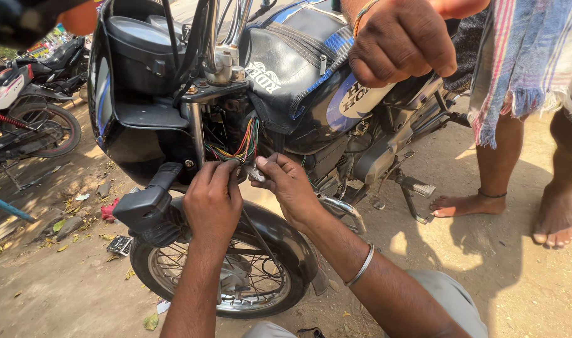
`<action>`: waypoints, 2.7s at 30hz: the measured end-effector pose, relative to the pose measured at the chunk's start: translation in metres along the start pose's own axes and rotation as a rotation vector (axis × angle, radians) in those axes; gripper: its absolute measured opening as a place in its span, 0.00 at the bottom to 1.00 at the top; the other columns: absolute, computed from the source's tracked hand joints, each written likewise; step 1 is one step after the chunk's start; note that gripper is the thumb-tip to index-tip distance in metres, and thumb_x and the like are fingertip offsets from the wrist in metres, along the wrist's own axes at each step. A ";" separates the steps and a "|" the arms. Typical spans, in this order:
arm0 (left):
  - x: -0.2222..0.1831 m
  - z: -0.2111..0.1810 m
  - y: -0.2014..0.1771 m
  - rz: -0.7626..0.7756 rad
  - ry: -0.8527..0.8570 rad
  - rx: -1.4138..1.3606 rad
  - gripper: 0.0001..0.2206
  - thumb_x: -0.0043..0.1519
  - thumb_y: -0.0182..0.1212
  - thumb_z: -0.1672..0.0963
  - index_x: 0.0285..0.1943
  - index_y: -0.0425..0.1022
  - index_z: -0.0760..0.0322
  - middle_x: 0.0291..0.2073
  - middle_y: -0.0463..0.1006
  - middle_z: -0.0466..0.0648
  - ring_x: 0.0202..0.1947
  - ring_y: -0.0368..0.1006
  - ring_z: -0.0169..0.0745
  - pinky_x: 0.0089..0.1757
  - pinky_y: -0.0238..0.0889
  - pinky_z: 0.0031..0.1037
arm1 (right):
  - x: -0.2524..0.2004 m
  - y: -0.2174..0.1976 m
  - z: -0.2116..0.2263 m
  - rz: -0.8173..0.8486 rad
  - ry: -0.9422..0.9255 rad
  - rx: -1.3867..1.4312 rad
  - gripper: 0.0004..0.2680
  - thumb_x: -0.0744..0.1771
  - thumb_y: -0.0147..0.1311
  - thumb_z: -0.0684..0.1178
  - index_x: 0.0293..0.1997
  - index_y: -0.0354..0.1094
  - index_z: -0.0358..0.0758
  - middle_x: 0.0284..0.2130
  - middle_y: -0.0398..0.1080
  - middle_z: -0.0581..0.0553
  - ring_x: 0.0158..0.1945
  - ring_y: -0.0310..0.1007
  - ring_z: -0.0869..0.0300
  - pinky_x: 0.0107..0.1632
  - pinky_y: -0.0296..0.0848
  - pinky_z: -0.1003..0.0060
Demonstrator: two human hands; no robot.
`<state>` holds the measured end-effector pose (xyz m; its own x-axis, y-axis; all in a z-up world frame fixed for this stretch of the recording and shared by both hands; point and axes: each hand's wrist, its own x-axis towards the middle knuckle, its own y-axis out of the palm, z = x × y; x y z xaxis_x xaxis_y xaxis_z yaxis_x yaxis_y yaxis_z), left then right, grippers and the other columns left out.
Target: The person strips wire insulation using shears and joins several wires together while working on the front of a motorcycle.
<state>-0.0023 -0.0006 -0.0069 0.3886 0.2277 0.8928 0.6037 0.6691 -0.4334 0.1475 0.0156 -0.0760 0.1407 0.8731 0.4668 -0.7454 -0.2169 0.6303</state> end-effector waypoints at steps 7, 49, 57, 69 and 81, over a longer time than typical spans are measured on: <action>0.000 -0.008 0.009 -0.065 0.000 0.006 0.04 0.62 0.62 0.62 0.42 0.73 0.71 0.49 0.73 0.60 0.44 0.76 0.52 0.38 0.70 0.36 | 0.010 0.024 0.012 -0.068 -0.014 -0.043 0.11 0.66 0.62 0.45 0.50 0.68 0.32 0.36 0.76 0.45 0.41 0.77 0.61 0.48 0.78 0.65; -0.019 0.001 0.033 -0.169 0.049 0.193 0.03 0.66 0.65 0.62 0.47 0.79 0.68 0.63 0.66 0.57 0.72 0.46 0.63 0.67 0.52 0.45 | -0.005 -0.010 0.029 0.133 0.105 0.142 0.10 0.66 0.54 0.47 0.49 0.70 0.36 0.42 0.76 0.45 0.48 0.77 0.59 0.55 0.77 0.62; -0.018 0.010 0.035 -0.117 0.044 0.219 0.04 0.62 0.65 0.62 0.45 0.81 0.65 0.62 0.70 0.50 0.69 0.49 0.54 0.62 0.49 0.47 | 0.027 0.033 -0.003 -0.209 -0.025 -0.125 0.12 0.65 0.66 0.48 0.46 0.65 0.36 0.33 0.72 0.45 0.35 0.75 0.60 0.40 0.77 0.60; -0.001 -0.011 0.034 0.183 -0.233 -0.323 0.06 0.67 0.60 0.60 0.48 0.79 0.68 0.44 0.79 0.52 0.41 0.77 0.49 0.40 0.68 0.34 | -0.012 -0.017 -0.007 -0.118 -0.173 -0.247 0.12 0.67 0.60 0.46 0.51 0.61 0.37 0.40 0.73 0.43 0.41 0.72 0.64 0.44 0.74 0.66; 0.014 -0.008 0.040 0.192 -0.553 -0.425 0.05 0.59 0.69 0.58 0.36 0.83 0.68 0.31 0.81 0.48 0.29 0.76 0.35 0.34 0.67 0.28 | 0.000 0.001 0.002 -0.201 -0.117 -0.816 0.10 0.68 0.50 0.47 0.31 0.72 0.32 0.24 0.71 0.40 0.29 0.71 0.55 0.36 0.68 0.58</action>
<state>0.0333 0.0239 -0.0126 0.1739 0.7136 0.6786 0.8224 0.2738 -0.4987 0.1482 0.0150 -0.0745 0.3538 0.8008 0.4833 -0.9292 0.3600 0.0836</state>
